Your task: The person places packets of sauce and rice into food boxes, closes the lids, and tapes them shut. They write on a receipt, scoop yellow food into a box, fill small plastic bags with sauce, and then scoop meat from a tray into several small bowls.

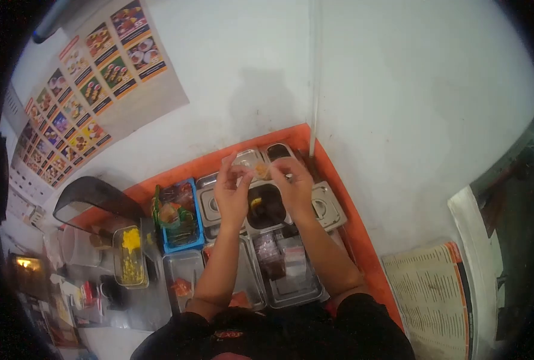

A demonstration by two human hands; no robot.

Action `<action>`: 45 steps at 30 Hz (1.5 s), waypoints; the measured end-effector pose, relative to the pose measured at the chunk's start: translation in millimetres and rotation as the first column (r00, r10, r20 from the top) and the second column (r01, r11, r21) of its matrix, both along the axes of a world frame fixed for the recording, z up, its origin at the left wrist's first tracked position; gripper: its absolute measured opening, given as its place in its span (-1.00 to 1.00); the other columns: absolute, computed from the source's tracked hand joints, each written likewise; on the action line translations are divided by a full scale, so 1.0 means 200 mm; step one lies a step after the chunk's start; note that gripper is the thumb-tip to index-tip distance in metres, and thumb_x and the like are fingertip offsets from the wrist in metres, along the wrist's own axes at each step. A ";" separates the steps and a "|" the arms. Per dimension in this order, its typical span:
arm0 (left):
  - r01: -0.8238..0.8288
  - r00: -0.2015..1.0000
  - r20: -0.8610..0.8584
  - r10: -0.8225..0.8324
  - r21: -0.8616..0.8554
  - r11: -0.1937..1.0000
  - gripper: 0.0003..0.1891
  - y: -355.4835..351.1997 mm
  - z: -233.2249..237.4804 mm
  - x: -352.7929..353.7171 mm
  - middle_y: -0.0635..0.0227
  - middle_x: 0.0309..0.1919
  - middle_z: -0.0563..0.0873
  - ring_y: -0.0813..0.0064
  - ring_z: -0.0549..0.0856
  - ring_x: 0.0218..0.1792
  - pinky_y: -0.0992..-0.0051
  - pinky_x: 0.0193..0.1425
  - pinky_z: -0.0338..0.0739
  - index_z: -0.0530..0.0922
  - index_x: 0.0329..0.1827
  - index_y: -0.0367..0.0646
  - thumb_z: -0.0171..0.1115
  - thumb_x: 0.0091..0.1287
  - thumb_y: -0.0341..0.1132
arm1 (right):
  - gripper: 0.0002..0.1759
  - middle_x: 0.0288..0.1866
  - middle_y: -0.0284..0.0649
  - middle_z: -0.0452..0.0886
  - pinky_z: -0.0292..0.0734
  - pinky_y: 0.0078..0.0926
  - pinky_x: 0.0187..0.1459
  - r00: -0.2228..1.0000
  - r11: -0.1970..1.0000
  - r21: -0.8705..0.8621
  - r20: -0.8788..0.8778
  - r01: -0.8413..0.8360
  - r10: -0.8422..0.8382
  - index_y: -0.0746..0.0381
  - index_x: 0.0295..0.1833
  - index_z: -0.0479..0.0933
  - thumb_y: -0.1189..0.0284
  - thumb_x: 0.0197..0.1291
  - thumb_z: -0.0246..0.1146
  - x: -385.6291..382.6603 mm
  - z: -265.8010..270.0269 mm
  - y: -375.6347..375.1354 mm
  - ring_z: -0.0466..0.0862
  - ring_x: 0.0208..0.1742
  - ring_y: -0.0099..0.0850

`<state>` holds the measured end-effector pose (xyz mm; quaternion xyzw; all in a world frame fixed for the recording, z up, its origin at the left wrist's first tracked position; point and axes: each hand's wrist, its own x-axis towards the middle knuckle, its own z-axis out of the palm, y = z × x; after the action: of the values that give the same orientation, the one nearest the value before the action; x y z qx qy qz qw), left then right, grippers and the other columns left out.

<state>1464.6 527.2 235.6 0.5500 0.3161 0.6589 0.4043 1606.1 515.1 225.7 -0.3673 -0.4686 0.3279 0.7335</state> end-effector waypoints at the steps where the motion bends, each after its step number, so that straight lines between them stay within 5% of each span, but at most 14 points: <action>1: -0.020 1.000 -0.020 0.020 0.011 1.000 -0.47 -0.04 0.03 -0.02 0.39 -0.24 0.64 0.60 0.62 -0.14 0.53 0.11 0.49 0.42 0.33 -0.26 0.26 0.26 -0.61 | -0.92 -0.20 -0.33 0.60 0.45 -0.61 -0.03 1.000 1.000 -0.006 0.017 -0.019 0.019 0.32 -0.16 0.57 0.61 0.22 0.25 -0.04 0.02 -0.04 0.57 -0.16 -0.59; 8: -0.057 0.998 0.017 0.056 0.091 0.994 -0.48 -0.23 0.10 -0.21 0.40 -0.23 0.61 0.62 0.60 -0.16 0.60 0.04 0.48 0.40 0.33 -0.26 0.21 0.27 -0.64 | -0.93 -0.22 -0.36 0.62 0.47 -0.62 -0.06 0.992 0.995 -0.018 -0.088 -0.094 0.092 0.33 -0.16 0.58 0.60 0.24 0.25 -0.24 0.12 -0.21 0.58 -0.16 -0.61; 12: -0.040 0.991 0.130 0.042 -0.017 0.999 -0.47 -0.38 0.17 -0.37 0.41 -0.23 0.57 0.68 0.56 -0.19 0.66 -0.03 0.46 0.33 0.34 -0.26 0.16 0.29 -0.66 | -0.93 -0.22 -0.37 0.63 0.47 -0.66 -0.11 0.967 0.974 -0.059 -0.149 -0.217 0.206 0.34 -0.17 0.57 0.59 0.24 0.26 -0.38 0.16 -0.29 0.59 -0.18 -0.62; 20: -0.138 0.983 0.131 0.126 0.081 0.987 -0.44 -0.71 0.18 -0.99 0.45 -0.23 0.56 0.72 0.54 -0.23 0.70 -0.11 0.44 0.29 0.38 -0.29 0.17 0.29 -0.64 | -0.97 -0.29 -0.43 0.57 0.38 -0.71 -0.19 0.922 0.914 -0.126 -0.042 -0.386 0.384 0.33 -0.22 0.57 0.60 0.23 0.26 -1.00 0.19 -0.49 0.48 -0.26 -0.68; 24: -0.168 0.968 0.190 0.167 -0.010 0.986 -0.43 -0.96 0.15 -1.48 0.44 -0.22 0.56 0.70 0.55 -0.20 0.68 -0.06 0.45 0.28 0.39 -0.30 0.16 0.30 -0.64 | -0.96 -0.31 -0.43 0.56 0.36 -0.72 -0.19 0.876 0.881 -0.090 0.099 -0.465 0.472 0.31 -0.23 0.57 0.61 0.20 0.26 -1.45 0.20 -0.66 0.46 -0.26 -0.68; 26: -0.192 0.971 0.149 0.187 0.022 0.981 -0.44 -1.12 0.15 -1.76 0.42 -0.20 0.56 0.67 0.55 -0.17 0.65 -0.03 0.45 0.28 0.38 -0.30 0.15 0.30 -0.64 | -0.94 -0.31 -0.43 0.55 0.35 -0.71 -0.20 0.800 0.865 -0.048 0.359 -0.499 0.481 0.31 -0.23 0.58 0.64 0.17 0.26 -1.71 0.23 -0.80 0.44 -0.28 -0.67; 30: -0.238 0.970 0.074 0.233 0.069 0.969 -0.45 -1.49 0.12 -2.39 0.42 -0.19 0.56 0.65 0.54 -0.13 0.61 0.03 0.44 0.30 0.37 -0.30 0.17 0.30 -0.63 | -0.92 -0.29 -0.42 0.55 0.35 -0.71 -0.20 0.739 0.810 -0.108 0.354 -0.576 0.573 0.32 -0.22 0.58 0.63 0.15 0.28 -2.34 0.16 -1.08 0.45 -0.28 -0.66; 32: -0.353 0.933 0.098 0.346 0.067 0.933 -0.45 -1.70 0.11 -2.67 0.43 -0.20 0.56 0.64 0.53 -0.13 0.60 0.04 0.43 0.32 0.36 -0.31 0.19 0.28 -0.62 | -0.91 -0.27 -0.42 0.56 0.35 -0.71 -0.20 0.703 0.728 -0.142 0.193 -0.671 0.685 0.31 -0.21 0.59 0.62 0.14 0.29 -2.66 0.19 -1.25 0.47 -0.27 -0.66; 35: -0.455 0.886 -0.092 0.454 0.008 0.890 -0.45 -2.01 0.10 -3.07 0.45 -0.24 0.56 0.63 0.54 -0.16 0.59 0.06 0.43 0.37 0.33 -0.32 0.22 0.23 -0.65 | -0.93 -0.29 -0.43 0.55 0.34 -0.71 -0.24 0.554 0.590 -0.178 0.216 -0.787 0.804 0.30 -0.25 0.58 0.62 0.14 0.29 -3.09 0.14 -1.47 0.46 -0.28 -0.68; 38: -0.556 0.825 -0.142 0.547 -0.023 0.831 -0.45 -2.30 0.10 -3.33 0.45 -0.26 0.56 0.63 0.54 -0.18 0.59 0.06 0.43 0.37 0.32 -0.31 0.21 0.23 -0.64 | -0.95 -0.34 -0.44 0.54 0.31 -0.69 -0.27 0.424 0.485 -0.312 0.244 -0.817 0.872 0.27 -0.29 0.58 0.61 0.11 0.30 -3.40 0.13 -1.65 0.42 -0.31 -0.68; 40: -0.593 0.800 -0.134 0.584 -0.035 0.804 -0.47 -2.47 0.07 -3.47 0.45 -0.27 0.56 0.64 0.54 -0.19 0.57 0.02 0.44 0.38 0.32 -0.31 0.22 0.25 -0.63 | -0.93 -0.37 -0.41 0.54 0.30 -0.65 -0.27 0.366 0.423 -0.154 0.297 -0.893 0.882 0.25 -0.30 0.59 0.61 0.07 0.29 -3.63 0.06 -1.74 0.40 -0.34 -0.64; 42: -0.670 0.742 -0.096 0.664 -0.072 0.739 -0.47 -2.61 0.04 -3.57 0.45 -0.28 0.56 0.64 0.54 -0.20 0.56 0.00 0.44 0.39 0.31 -0.30 0.21 0.24 -0.63 | -0.91 -0.38 -0.38 0.55 0.30 -0.62 -0.26 0.316 0.371 -0.175 0.277 -0.912 0.908 0.25 -0.31 0.59 0.59 0.02 0.31 -3.79 0.02 -1.84 0.40 -0.35 -0.59; 45: -0.728 0.686 -0.140 0.714 -0.118 0.675 -0.47 -2.75 -0.04 -3.71 0.45 -0.29 0.56 0.63 0.55 -0.19 0.56 -0.01 0.44 0.39 0.30 -0.29 0.21 0.23 -0.64 | -0.89 -0.39 -0.38 0.57 0.31 -0.62 -0.28 0.149 0.280 -0.331 0.371 -0.901 0.917 0.27 -0.31 0.59 0.52 0.01 0.34 -3.99 0.01 -1.96 0.40 -0.36 -0.59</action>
<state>723.2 -21.9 226.9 0.3721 0.5768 0.7132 0.1422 809.0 122.7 227.1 -0.0928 -0.7586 0.6012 0.2334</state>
